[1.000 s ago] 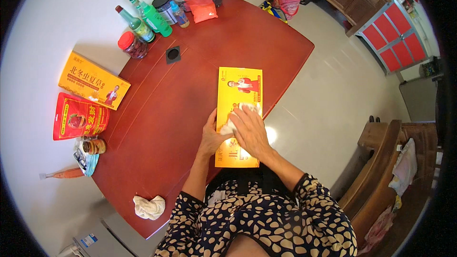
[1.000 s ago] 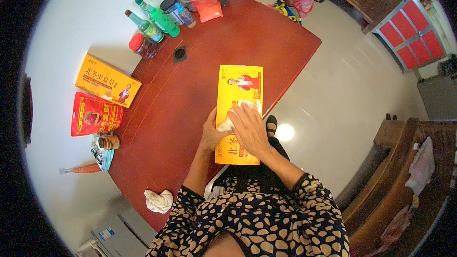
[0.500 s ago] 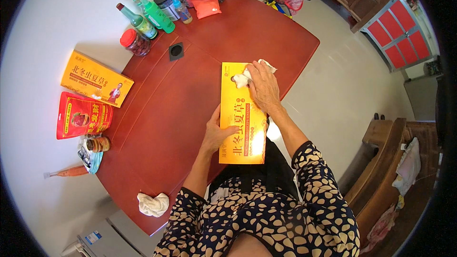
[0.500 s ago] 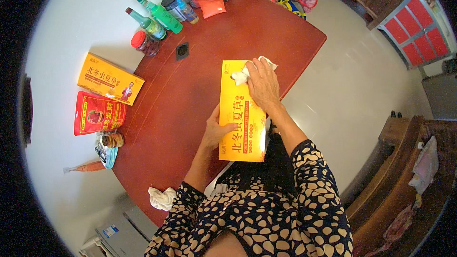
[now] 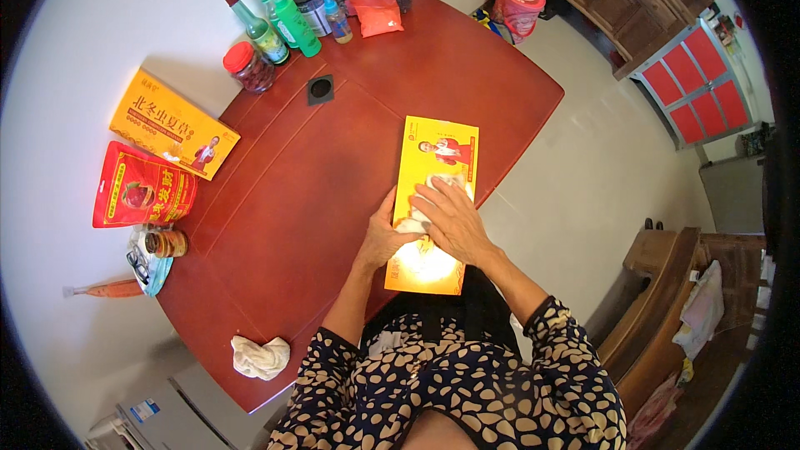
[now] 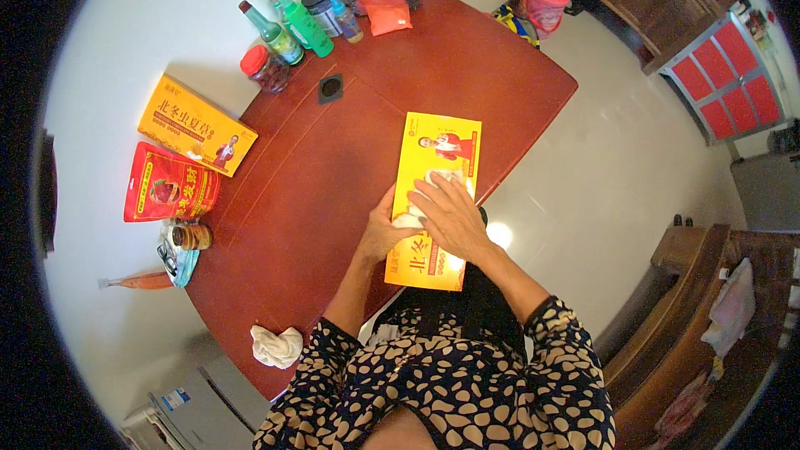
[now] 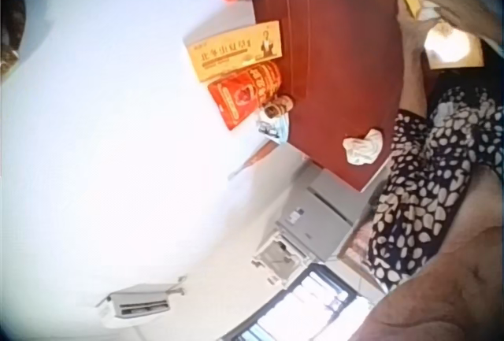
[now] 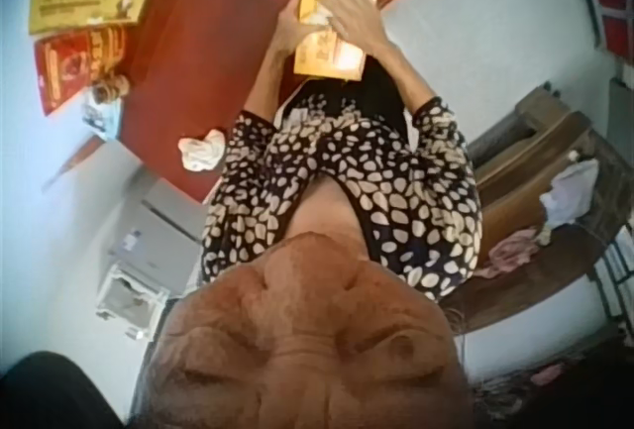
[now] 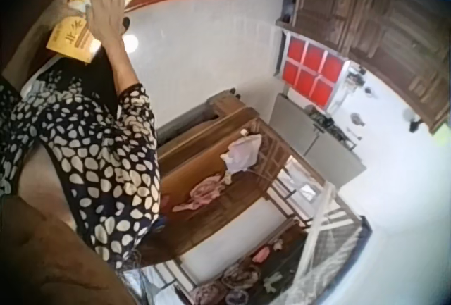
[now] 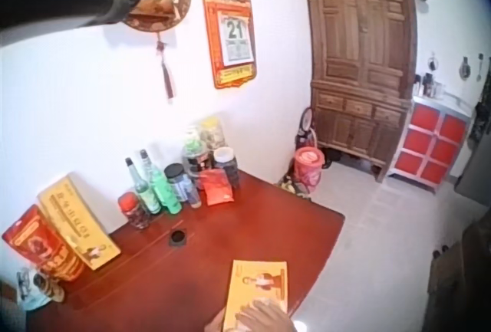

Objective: The person wipes the surface of two yellow rectangular boxes with a white cloth on a red table. They handle the boxes one at a time, turning them over to clean all sides, and briefly move between rooms while continuing the wiping action.

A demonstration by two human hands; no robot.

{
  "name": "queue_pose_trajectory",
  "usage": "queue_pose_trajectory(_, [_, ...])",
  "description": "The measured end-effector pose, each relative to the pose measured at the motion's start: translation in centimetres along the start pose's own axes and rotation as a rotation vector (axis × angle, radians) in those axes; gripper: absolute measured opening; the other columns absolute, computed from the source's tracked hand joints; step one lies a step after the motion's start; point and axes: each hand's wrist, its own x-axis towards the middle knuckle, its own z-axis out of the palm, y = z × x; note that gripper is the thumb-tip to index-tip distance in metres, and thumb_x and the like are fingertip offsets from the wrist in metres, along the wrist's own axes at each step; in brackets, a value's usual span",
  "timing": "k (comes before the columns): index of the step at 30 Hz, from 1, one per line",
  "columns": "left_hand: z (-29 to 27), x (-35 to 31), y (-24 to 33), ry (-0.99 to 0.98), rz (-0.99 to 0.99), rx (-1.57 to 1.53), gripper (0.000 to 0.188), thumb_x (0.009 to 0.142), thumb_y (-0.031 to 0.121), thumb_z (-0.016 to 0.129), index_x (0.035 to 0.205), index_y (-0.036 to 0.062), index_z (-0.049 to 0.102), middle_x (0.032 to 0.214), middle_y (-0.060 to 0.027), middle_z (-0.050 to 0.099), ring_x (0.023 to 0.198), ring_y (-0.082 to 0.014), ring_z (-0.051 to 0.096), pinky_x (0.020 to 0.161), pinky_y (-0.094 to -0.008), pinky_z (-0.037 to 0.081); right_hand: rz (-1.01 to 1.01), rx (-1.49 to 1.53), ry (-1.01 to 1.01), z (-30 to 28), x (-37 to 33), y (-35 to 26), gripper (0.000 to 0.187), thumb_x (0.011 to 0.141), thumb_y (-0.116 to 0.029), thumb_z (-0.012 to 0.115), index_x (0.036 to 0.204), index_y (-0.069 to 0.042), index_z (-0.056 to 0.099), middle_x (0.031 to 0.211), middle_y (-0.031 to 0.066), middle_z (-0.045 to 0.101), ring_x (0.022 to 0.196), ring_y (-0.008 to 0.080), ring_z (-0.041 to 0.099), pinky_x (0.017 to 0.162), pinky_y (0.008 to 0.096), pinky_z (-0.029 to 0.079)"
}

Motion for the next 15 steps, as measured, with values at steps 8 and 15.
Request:
queue_pose_trajectory(8, [-0.1,-0.3,-0.1,0.034,-0.049,-0.157,0.088,0.072,-0.005,0.074,0.147,0.0000,0.029,0.122,-0.0106,0.059,0.104,-0.0169,0.062,0.088,-0.0306,0.052,-0.006,-0.164,0.110,2.7,9.5,3.3,0.039,0.089,-0.024,0.057,0.128,-0.018,0.055,0.141,0.0077,0.045,0.135,0.0315,0.036,0.111,0.0482,0.027])
queue_pose_trajectory(15, [0.3,-0.3,-0.6,0.072,-0.016,-0.166,0.084,0.072,-0.010,0.072,0.145,-0.0019,0.031,0.122,-0.0121,0.060,0.104,-0.0186,0.063,0.089,-0.0323,0.053,0.114,-0.263,0.348,3.5,10.6,3.6,0.040,0.085,-0.021,0.065,0.123,-0.014,0.057,0.133,0.0141,0.050,0.128,0.0363,0.042,0.105,0.0499,0.032])
